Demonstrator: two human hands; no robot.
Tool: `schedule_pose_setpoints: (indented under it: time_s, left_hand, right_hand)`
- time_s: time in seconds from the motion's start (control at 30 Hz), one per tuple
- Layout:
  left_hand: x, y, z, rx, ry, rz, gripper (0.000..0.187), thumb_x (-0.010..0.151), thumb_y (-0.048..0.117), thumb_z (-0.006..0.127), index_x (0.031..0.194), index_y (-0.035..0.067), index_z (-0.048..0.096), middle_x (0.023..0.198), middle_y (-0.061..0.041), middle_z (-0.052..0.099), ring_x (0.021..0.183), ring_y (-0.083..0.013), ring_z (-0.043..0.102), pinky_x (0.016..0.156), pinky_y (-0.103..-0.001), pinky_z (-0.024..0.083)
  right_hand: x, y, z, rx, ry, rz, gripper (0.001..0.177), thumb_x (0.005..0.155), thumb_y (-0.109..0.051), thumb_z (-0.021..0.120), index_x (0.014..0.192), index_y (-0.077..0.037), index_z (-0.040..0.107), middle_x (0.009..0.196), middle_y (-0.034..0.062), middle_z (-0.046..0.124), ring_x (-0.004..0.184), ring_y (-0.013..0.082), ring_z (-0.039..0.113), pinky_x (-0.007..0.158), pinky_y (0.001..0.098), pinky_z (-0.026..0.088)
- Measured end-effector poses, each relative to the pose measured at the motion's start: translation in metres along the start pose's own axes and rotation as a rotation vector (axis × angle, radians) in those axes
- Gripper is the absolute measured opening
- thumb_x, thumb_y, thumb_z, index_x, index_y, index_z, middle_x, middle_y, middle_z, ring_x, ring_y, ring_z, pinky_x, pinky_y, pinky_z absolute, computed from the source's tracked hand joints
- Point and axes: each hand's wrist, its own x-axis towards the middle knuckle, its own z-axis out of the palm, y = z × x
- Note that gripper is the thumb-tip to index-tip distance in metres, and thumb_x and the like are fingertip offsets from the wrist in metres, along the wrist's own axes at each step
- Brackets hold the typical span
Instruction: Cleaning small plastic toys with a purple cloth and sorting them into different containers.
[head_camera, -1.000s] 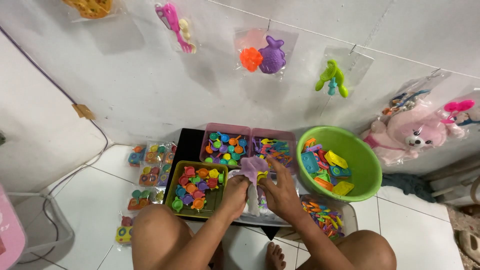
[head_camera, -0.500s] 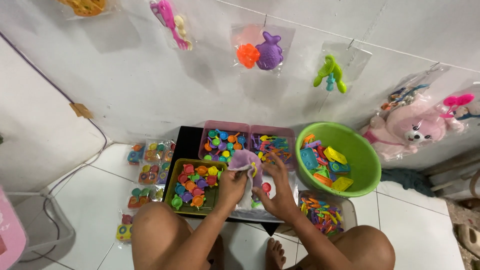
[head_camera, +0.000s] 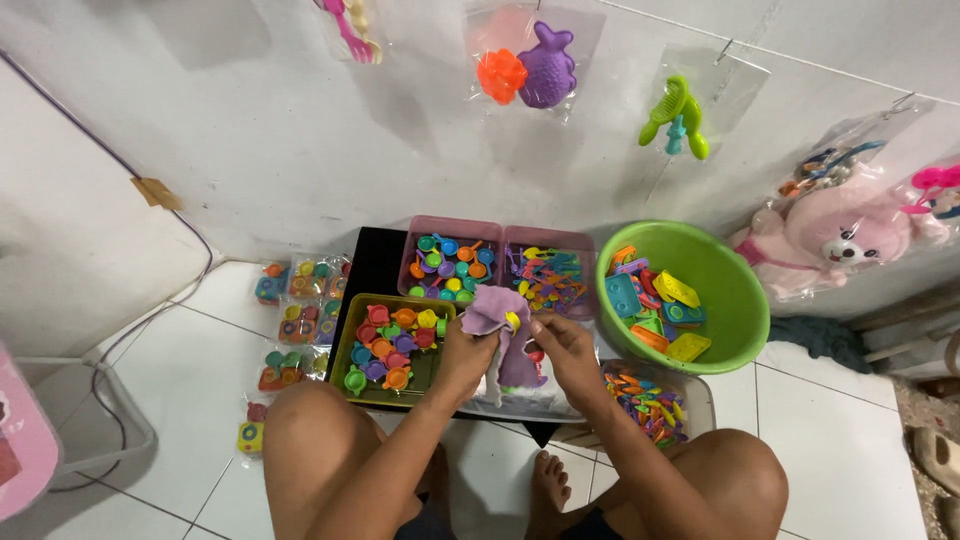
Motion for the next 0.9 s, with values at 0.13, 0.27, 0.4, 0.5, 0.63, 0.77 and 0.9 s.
schedule_pose_setpoints:
  time_s: [0.13, 0.27, 0.4, 0.5, 0.63, 0.77, 0.9]
  left_hand:
    - [0.002, 0.008, -0.006, 0.166, -0.018, -0.008, 0.026, 0.077, 0.006, 0.081, 0.103, 0.002, 0.079, 0.094, -0.016, 0.078, 0.091, -0.0146, 0.065, 0.081, -0.039, 0.055]
    - [0.007, -0.003, -0.006, 0.226, -0.057, 0.087, 0.017, 0.084, 0.009, 0.072, 0.096, 0.000, 0.079, 0.085, -0.019, 0.076, 0.085, -0.0151, 0.063, 0.074, -0.042, 0.054]
    - [0.006, -0.007, -0.003, 0.228, -0.048, 0.026, 0.015, 0.076, 0.012, 0.078, 0.086, 0.001, 0.077, 0.075, -0.011, 0.071, 0.072, -0.0163, 0.060, 0.069, -0.036, 0.052]
    - [0.011, -0.014, -0.003, 0.281, -0.059, -0.001, 0.021, 0.076, 0.020, 0.083, 0.088, 0.003, 0.078, 0.076, -0.013, 0.074, 0.070, -0.0152, 0.066, 0.067, -0.037, 0.054]
    - [0.020, -0.021, -0.006, 0.461, -0.049, -0.038, 0.023, 0.071, 0.023, 0.083, 0.080, 0.004, 0.073, 0.066, -0.012, 0.066, 0.063, -0.0211, 0.063, 0.061, -0.034, 0.049]
    - [0.024, -0.032, -0.006, 0.496, -0.051, -0.096, 0.026, 0.073, 0.022, 0.077, 0.086, 0.001, 0.071, 0.065, -0.014, 0.063, 0.065, -0.0233, 0.066, 0.063, -0.035, 0.050]
    - [0.015, -0.009, 0.001, 0.453, -0.039, -0.147, 0.024, 0.073, 0.022, 0.077, 0.091, 0.005, 0.074, 0.071, -0.011, 0.070, 0.073, -0.0186, 0.070, 0.065, -0.035, 0.052]
  right_hand:
    - [0.001, 0.003, 0.002, 0.062, 0.017, 0.045, 0.018, 0.101, -0.012, 0.068, 0.099, 0.004, 0.075, 0.079, 0.0133, 0.069, 0.069, 0.0190, 0.065, 0.067, 0.0321, 0.057]
    - [-0.004, -0.008, 0.009, 0.114, 0.066, 0.170, 0.020, 0.102, -0.016, 0.065, 0.103, 0.002, 0.072, 0.078, 0.0055, 0.061, 0.068, 0.0129, 0.058, 0.063, 0.0260, 0.050]
    - [-0.007, -0.034, 0.018, 0.223, 0.087, 0.207, 0.016, 0.103, -0.018, 0.065, 0.104, -0.002, 0.069, 0.081, 0.0017, 0.056, 0.071, 0.0101, 0.056, 0.066, 0.0227, 0.049]
    - [0.000, -0.010, 0.003, 0.199, 0.097, 0.215, 0.015, 0.104, -0.016, 0.064, 0.099, -0.003, 0.069, 0.081, 0.0018, 0.058, 0.072, 0.0108, 0.060, 0.065, 0.0239, 0.051]
    - [0.003, 0.000, 0.000, 0.121, 0.081, 0.198, 0.014, 0.102, -0.016, 0.067, 0.097, -0.003, 0.071, 0.084, 0.0055, 0.065, 0.077, 0.0133, 0.064, 0.067, 0.0264, 0.054]
    - [0.000, 0.000, -0.002, 0.110, 0.093, 0.043, 0.011, 0.093, -0.002, 0.073, 0.083, -0.004, 0.069, 0.078, 0.0019, 0.059, 0.069, 0.0078, 0.053, 0.059, 0.0205, 0.044]
    - [-0.007, -0.018, 0.005, 0.238, 0.036, -0.031, 0.023, 0.094, 0.000, 0.068, 0.072, 0.001, 0.068, 0.092, 0.0109, 0.063, 0.082, 0.0140, 0.058, 0.072, 0.0291, 0.052]
